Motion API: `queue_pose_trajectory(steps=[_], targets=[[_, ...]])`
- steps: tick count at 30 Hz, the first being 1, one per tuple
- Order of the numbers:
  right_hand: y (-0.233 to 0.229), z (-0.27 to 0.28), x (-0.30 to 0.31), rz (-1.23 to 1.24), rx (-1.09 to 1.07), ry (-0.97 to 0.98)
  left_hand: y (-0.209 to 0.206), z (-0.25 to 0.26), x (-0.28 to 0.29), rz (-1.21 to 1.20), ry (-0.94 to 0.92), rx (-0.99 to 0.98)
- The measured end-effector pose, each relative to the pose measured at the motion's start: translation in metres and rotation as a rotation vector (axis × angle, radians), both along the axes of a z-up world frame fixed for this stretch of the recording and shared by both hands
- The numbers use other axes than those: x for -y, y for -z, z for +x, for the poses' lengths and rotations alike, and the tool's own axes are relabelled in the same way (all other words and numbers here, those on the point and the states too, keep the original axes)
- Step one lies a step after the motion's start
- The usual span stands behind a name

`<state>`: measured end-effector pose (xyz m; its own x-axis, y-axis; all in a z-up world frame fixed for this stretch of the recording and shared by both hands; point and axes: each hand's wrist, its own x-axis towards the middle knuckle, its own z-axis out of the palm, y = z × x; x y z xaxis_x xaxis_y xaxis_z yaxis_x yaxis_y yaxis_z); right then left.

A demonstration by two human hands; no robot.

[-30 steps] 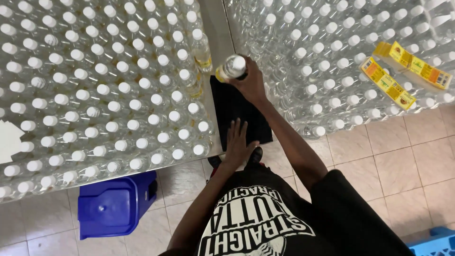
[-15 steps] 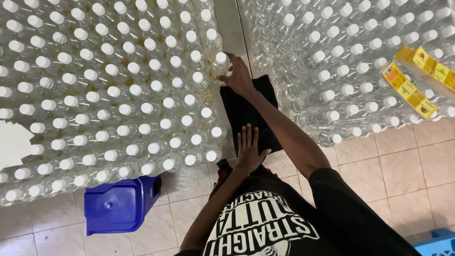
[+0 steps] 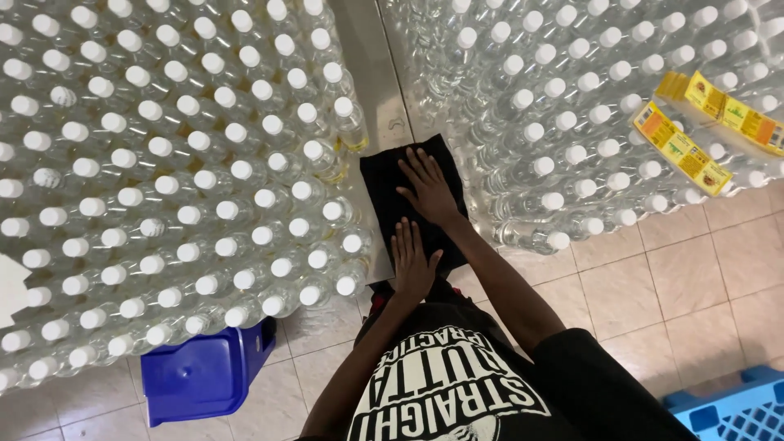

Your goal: Manually applying adhesive labels to clear plastic water bottles in a production environment.

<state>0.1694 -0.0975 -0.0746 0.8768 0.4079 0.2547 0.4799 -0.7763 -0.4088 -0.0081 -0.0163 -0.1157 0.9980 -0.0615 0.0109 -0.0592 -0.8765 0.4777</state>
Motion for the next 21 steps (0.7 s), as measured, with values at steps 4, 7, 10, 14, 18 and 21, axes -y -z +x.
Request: queue_pose_trajectory(steps=[4,7,10,14,18,21], targets=[[0.013,0.011,0.006,-0.082,0.033,0.046,-0.013,0.011,0.007,0.123,-0.035,0.085],[0.018,0.028,0.017,-0.137,0.047,0.087,-0.014,0.030,0.009,0.077,-0.001,0.063],[0.015,0.041,0.033,-0.143,0.003,0.072,-0.016,0.042,0.016,-0.029,0.044,0.008],[0.004,0.047,0.042,-0.118,-0.026,0.064,-0.023,0.049,0.024,-0.027,0.053,0.019],[-0.031,0.002,0.033,0.002,0.141,0.083,-0.027,0.038,0.015,-0.039,0.128,-0.046],[-0.082,-0.058,0.037,0.188,0.221,0.059,-0.027,0.024,0.011,-0.117,0.191,-0.054]])
